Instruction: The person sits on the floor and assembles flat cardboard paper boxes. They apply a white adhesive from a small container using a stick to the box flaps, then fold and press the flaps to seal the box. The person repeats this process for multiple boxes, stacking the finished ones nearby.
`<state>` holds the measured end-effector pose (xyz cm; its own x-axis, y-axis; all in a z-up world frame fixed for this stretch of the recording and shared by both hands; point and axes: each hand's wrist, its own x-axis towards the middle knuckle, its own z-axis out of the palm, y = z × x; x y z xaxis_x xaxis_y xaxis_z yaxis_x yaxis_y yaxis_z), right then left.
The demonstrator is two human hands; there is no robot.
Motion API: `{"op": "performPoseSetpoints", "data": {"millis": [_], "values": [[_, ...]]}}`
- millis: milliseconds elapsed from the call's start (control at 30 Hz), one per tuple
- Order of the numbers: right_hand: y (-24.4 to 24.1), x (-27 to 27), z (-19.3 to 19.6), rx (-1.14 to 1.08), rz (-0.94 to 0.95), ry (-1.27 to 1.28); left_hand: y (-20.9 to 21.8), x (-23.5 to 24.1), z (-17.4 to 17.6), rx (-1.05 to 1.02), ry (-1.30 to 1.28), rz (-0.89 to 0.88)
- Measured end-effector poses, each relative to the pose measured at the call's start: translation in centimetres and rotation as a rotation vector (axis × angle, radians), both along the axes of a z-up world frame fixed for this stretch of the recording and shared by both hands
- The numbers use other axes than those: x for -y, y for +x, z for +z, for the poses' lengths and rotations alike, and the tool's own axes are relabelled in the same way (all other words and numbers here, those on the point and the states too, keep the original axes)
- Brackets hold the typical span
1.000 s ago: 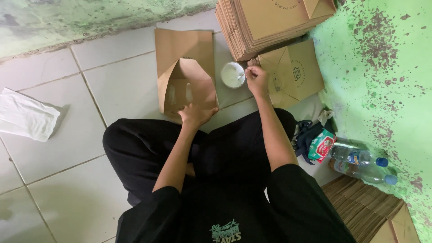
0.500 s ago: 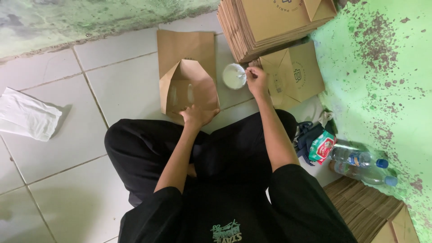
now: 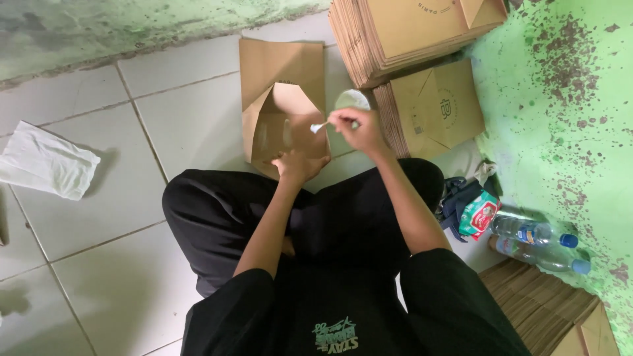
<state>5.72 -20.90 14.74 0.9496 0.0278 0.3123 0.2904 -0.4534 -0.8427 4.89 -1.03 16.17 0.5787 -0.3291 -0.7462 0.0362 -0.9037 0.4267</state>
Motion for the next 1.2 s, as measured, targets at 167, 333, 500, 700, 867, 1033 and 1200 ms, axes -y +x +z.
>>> {"op": "performPoseSetpoints", "data": {"millis": [167, 333, 500, 700, 867, 1033, 1200], "values": [[-0.5, -1.4, -3.0, -0.074, 0.177, -0.342, -0.2, 0.0, 0.4, 0.025, 0.096, -0.088], [1.0, -0.2, -7.6, 0.008, 0.162, -0.657, -0.2, 0.0, 1.2, 0.048, 0.129, -0.126], [1.7, 0.1, -9.1, 0.055, 0.183, -0.694, -0.4, 0.2, -0.3, 0.078, 0.116, -0.121], [1.6, 0.8, -10.8, 0.077, 0.24, -0.7, -0.3, 0.3, -0.6, 0.095, 0.138, -0.153], [2.2, 0.8, -10.0, 0.093, 0.223, -0.644, -0.5, 1.0, -2.8, 0.09, 0.14, -0.14], [1.4, 0.4, -9.8, -0.003, 0.347, -0.645, -0.1, 0.7, -0.8, 0.059, 0.155, -0.162], [3.0, 1.1, -10.9, 0.085, 0.194, -0.651, -0.4, 0.5, -1.9, 0.103, 0.111, -0.131]]}}
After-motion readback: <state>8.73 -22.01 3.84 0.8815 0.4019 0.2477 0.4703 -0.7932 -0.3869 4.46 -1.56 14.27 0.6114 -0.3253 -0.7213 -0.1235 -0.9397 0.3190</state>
